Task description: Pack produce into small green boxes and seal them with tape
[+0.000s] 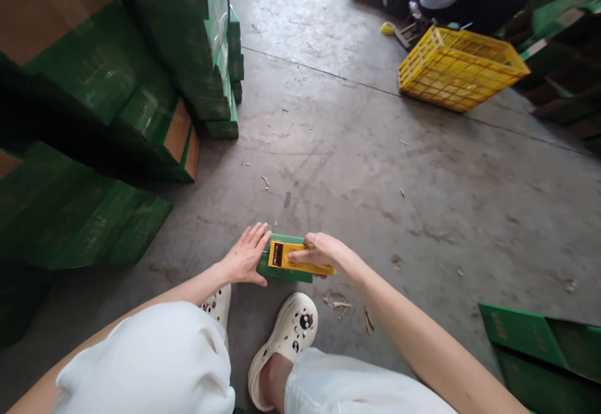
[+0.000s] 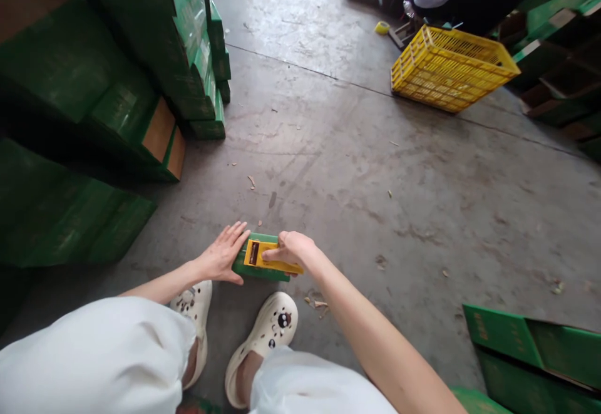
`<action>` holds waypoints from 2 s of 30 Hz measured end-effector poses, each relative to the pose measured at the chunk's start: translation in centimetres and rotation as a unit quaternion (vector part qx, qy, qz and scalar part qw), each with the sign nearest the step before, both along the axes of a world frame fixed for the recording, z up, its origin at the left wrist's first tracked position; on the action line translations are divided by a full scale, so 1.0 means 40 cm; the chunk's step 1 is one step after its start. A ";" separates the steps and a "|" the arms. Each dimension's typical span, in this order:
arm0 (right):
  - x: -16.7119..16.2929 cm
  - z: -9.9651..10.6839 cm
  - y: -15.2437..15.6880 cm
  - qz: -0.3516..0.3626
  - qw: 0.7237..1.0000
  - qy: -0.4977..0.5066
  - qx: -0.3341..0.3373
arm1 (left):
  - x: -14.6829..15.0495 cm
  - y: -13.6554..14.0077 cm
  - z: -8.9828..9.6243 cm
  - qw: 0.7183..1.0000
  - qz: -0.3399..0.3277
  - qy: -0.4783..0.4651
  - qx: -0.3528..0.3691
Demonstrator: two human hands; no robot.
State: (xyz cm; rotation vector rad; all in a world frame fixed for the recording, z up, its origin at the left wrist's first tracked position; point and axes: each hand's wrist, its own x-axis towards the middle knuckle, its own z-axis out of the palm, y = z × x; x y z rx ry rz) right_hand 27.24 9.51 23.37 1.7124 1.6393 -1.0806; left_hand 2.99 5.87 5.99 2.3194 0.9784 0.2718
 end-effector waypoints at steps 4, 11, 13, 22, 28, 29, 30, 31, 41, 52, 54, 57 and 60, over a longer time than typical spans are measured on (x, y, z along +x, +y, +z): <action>0.016 -0.021 -0.006 0.019 1.000 0.002 0.008 | 0.061 -0.033 -0.010 0.997 -0.027 0.057 0.040; 0.032 -0.024 -0.046 0.037 0.999 0.031 0.017 | 0.028 -0.026 -0.009 0.995 -0.046 0.050 0.074; 0.022 -0.022 -0.060 0.046 0.998 0.047 0.021 | 0.001 -0.022 -0.006 0.994 -0.058 0.051 0.079; 0.153 -0.023 -0.118 0.016 0.997 0.078 0.023 | -0.074 -0.007 0.016 0.990 -0.077 0.085 0.078; 0.169 -0.021 -0.130 0.006 0.999 0.041 0.021 | -0.073 -0.005 0.013 0.992 -0.071 0.074 0.068; 0.159 -0.026 -0.127 0.009 0.999 0.032 0.026 | -0.073 -0.006 0.014 0.992 -0.070 0.075 0.069; 0.150 -0.031 -0.123 0.012 0.999 0.023 0.031 | -0.074 -0.007 0.016 0.992 -0.070 0.077 0.071; 0.143 -0.035 -0.121 0.014 0.999 0.015 0.034 | -0.073 -0.009 0.018 0.991 -0.072 0.081 0.073; 0.130 -0.053 -0.120 0.016 0.999 -0.010 0.043 | 0.099 -0.022 0.024 0.993 -0.085 0.065 0.040; 0.158 0.083 -0.159 0.034 0.999 0.024 -0.002 | 0.088 -0.034 0.037 0.988 -0.157 0.012 0.011; 0.192 0.079 -0.169 -0.002 0.999 0.044 -0.021 | 0.091 -0.033 0.040 0.989 -0.146 0.019 0.008; 0.231 0.057 -0.181 -0.024 0.998 0.049 -0.027 | 0.097 -0.031 0.037 0.990 -0.141 0.016 -0.001; 0.236 0.033 -0.184 -0.025 0.999 0.039 -0.025 | 0.097 -0.031 0.034 0.990 -0.141 0.012 -0.005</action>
